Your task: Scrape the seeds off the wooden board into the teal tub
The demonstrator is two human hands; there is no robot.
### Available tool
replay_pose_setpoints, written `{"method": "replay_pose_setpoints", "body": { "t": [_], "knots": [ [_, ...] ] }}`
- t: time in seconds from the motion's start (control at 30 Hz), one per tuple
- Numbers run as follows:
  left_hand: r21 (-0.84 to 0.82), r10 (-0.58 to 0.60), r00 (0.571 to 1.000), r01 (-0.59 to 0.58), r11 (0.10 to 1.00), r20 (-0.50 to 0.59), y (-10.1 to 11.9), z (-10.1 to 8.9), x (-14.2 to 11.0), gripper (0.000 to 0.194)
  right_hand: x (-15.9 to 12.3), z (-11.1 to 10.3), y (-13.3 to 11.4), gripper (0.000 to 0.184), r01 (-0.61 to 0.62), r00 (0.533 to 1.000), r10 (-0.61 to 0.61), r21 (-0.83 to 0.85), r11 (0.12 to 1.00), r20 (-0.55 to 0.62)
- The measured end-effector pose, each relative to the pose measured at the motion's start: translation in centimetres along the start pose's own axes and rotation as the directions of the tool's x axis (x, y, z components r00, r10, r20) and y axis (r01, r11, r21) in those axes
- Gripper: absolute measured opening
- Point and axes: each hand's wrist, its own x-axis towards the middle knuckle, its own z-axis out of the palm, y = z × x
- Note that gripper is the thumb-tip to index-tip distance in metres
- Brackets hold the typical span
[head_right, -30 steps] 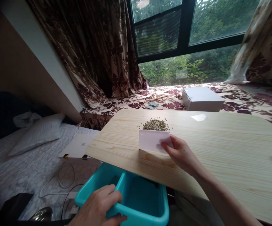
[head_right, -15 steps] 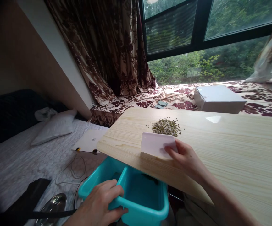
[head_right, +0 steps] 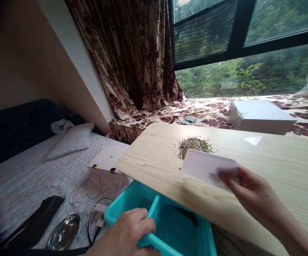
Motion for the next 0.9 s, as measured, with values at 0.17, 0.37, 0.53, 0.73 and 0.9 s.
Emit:
{"method": "replay_pose_setpoints", "body": {
  "t": [0.17, 0.37, 0.53, 0.73, 0.9],
  "knots": [
    [0.091, 0.134, 0.989, -0.128, 0.987, -0.062, -0.6, 2.2, 1.4, 0.041, 0.1, 0.4, 1.2, 0.038, -0.006, 1.000, 0.006, -0.005, 1.000, -0.010],
    [0.101, 0.154, 0.981, -0.143, 0.985, -0.116, -1.6, 3.4, 1.2, 0.037, 0.1, 2.1, 0.8, 0.027, -0.001, 0.999, 0.000, 0.034, 0.999, 0.038],
    [0.092, 0.146, 0.989, -0.142, 0.986, -0.039, -0.8, 1.3, 0.6, 0.032, 0.4, 1.8, 0.7, 0.020, -0.007, 1.000, 0.007, -0.016, 1.000, -0.017],
    [0.074, 0.089, 0.995, -0.093, 0.993, 0.047, -0.4, 0.7, 0.8, 0.032, 0.9, 2.2, 0.5, 0.020, 0.007, 1.000, -0.007, -0.015, 1.000, -0.002],
    [0.110, 0.075, 0.997, -0.076, 0.991, 0.014, -0.9, 1.8, 0.9, 0.034, 0.8, 2.1, 0.8, 0.019, 0.003, 0.999, -0.003, -0.008, 1.000, 0.041]
  ]
}}
